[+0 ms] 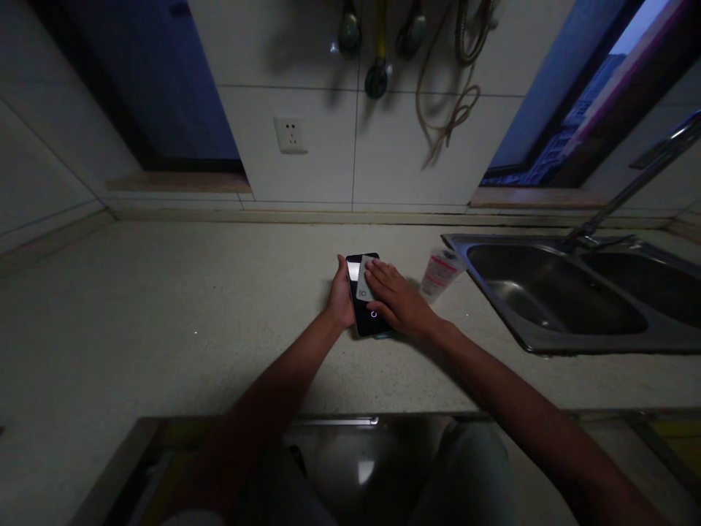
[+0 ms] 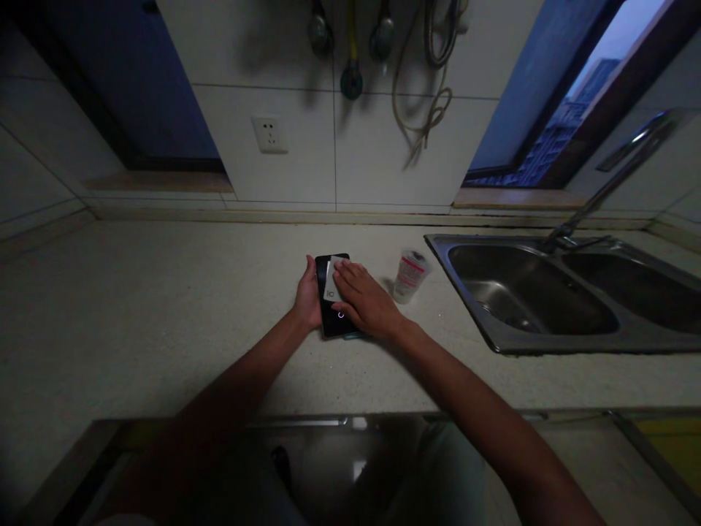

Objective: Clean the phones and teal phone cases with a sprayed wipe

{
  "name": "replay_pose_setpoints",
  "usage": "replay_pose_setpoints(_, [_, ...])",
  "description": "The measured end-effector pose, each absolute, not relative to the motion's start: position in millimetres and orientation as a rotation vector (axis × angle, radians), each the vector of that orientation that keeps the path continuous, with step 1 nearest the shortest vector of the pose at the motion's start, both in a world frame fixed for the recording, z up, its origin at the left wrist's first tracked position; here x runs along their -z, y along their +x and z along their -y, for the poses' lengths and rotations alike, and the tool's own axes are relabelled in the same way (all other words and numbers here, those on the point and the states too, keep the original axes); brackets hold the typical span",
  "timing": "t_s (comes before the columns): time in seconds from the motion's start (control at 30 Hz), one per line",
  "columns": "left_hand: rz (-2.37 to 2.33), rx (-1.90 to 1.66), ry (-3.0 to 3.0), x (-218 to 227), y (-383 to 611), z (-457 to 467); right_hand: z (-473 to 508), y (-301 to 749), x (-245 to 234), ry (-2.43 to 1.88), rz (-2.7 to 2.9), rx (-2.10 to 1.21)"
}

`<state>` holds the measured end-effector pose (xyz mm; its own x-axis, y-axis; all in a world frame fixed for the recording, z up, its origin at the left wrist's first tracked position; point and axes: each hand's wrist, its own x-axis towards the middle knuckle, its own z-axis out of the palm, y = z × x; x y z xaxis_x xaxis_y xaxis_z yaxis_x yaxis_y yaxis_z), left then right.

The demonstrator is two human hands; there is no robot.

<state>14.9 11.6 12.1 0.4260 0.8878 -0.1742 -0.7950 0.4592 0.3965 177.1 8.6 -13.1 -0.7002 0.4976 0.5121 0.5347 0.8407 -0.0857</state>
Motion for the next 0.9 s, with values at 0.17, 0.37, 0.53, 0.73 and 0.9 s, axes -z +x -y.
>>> replay_pose_setpoints(0.17, [-0.374,-1.041,0.281,-13.3,17.6,-8.7,-9.3,176.0,13.6,-0.762,2.441,0.01])
replay_pose_setpoints(0.37, [-0.36,-1.002,0.304,-10.0,22.8,-5.7,-8.7,174.2,12.5,-0.822,2.385,-0.017])
replay_pose_setpoints(0.53, [-0.353,-0.952,0.313,-4.8,25.7,-3.0,-8.8,173.7,8.5,-0.859,2.307,-0.018])
replay_pose_setpoints(0.73, [-0.429,-0.912,0.311,-2.0,24.0,-3.6,-7.8,176.0,2.4,-0.913,2.102,-0.151])
replay_pose_setpoints(0.9, [-0.448,-1.024,0.29,-2.2,21.0,-8.7,-6.3,175.0,6.0,-0.947,1.91,-0.349])
